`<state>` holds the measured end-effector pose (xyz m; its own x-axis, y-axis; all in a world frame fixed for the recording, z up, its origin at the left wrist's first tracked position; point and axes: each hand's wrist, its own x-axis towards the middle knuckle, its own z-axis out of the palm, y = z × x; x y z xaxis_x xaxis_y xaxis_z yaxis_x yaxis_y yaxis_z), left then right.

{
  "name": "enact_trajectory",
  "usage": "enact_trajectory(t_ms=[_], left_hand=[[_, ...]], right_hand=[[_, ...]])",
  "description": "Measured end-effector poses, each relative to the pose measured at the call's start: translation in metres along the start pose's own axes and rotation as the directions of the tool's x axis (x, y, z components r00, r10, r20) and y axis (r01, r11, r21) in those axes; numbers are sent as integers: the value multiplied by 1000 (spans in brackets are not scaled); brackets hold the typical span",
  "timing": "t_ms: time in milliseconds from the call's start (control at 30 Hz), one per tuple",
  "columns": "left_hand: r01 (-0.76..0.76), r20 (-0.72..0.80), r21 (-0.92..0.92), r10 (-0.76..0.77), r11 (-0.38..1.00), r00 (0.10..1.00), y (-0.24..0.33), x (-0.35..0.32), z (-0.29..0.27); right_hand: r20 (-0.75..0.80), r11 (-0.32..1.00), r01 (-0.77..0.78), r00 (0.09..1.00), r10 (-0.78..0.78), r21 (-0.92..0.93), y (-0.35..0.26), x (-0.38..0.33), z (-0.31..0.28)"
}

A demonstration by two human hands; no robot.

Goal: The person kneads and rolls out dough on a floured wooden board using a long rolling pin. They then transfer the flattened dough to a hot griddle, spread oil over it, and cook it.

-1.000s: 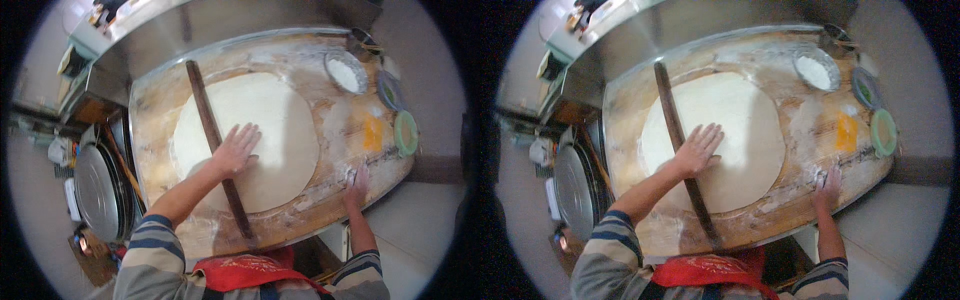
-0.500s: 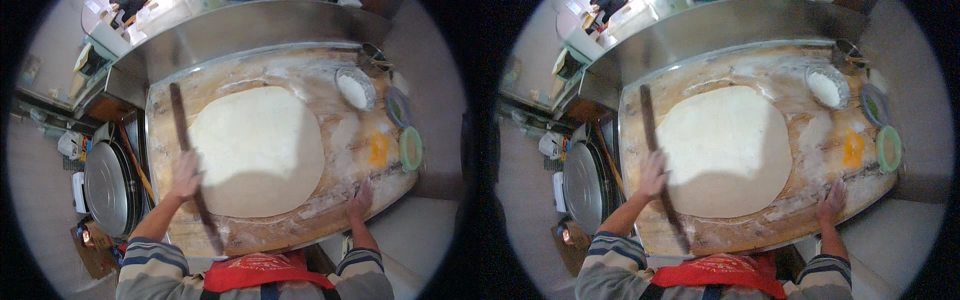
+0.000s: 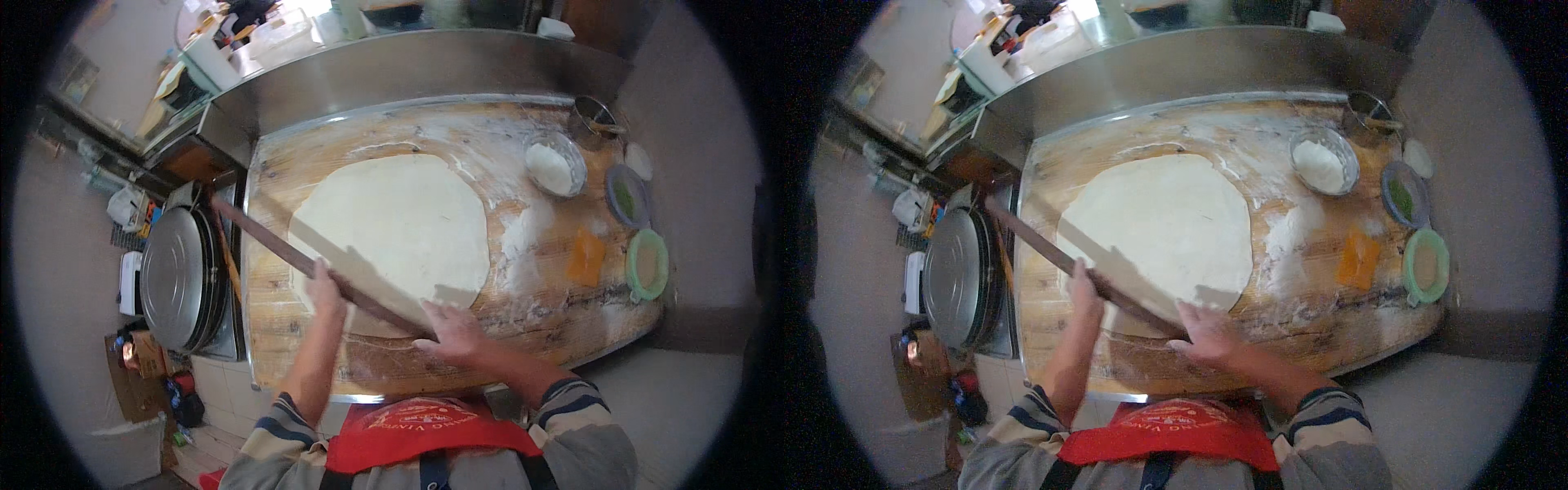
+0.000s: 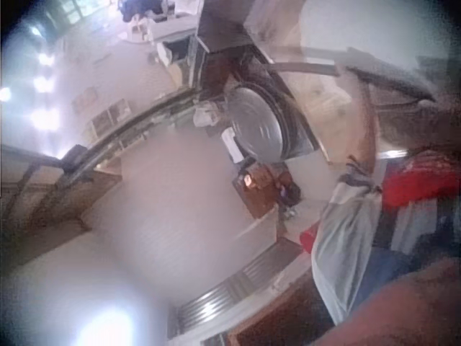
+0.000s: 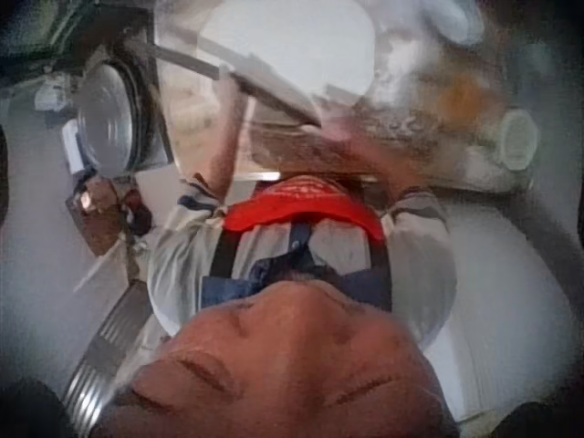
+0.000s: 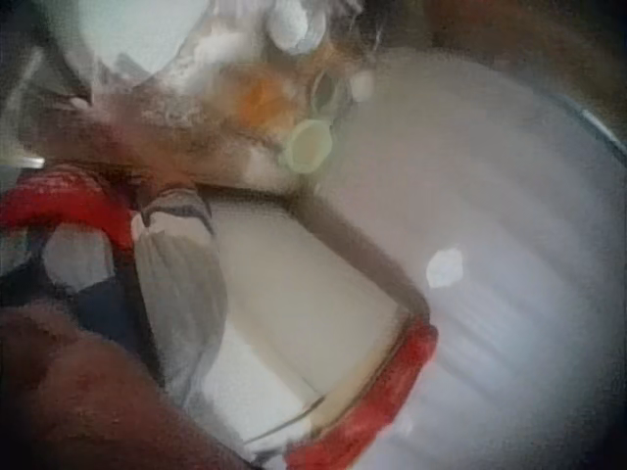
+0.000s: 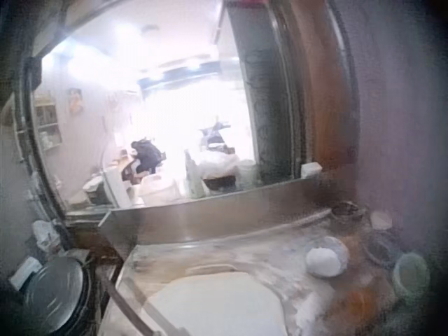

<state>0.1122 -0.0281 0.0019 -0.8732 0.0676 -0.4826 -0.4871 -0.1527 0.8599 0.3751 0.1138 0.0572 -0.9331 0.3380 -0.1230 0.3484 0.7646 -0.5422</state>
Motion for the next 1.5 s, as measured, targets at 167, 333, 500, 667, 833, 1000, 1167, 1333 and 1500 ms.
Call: enact_trajectory(t_ms=[167, 333, 500, 667, 833, 1000, 1167, 1333, 1500], left_hand=[[436, 283, -177, -379, 882, 881, -43, -43, -5], [-740, 713, 670, 234, 47, 661, 19, -45, -71], [-766, 817, 575, 250, -286, 520, 26, 25, -78], [-714, 807, 591, 263, -375, 529, 72, 160, 63], [-760, 887, 452, 147, -467, 438, 74, 180, 80], [-742, 905, 420, 186, -522, 382, 82, 248, 142], [-729, 858, 513, 269, -454, 437, 95, 272, 189], [-689, 859, 495, 182, -529, 478, 74, 237, 154], [-881, 919, 394, 119, -260, 376, 59, 112, 26]], right_hand=[[64, 965, 164, 986, -154, -205, 68, 47, -10], [-28, 911, 281, 953, -303, -301, 112, 67, -34], [223, 931, 18, 972, 68, -365, 98, 85, -21], [-211, 855, -100, 977, -11, -509, 146, 253, -40], [-97, 870, -74, 995, 30, -487, 108, 285, -43], [-138, 838, -70, 990, -7, -541, 120, 368, -54], [-181, 898, -98, 983, 20, -428, 133, 415, -54], [-161, 911, -33, 986, -37, -411, 126, 369, -39], [172, 961, 231, 964, -205, -149, 93, 189, -32]])
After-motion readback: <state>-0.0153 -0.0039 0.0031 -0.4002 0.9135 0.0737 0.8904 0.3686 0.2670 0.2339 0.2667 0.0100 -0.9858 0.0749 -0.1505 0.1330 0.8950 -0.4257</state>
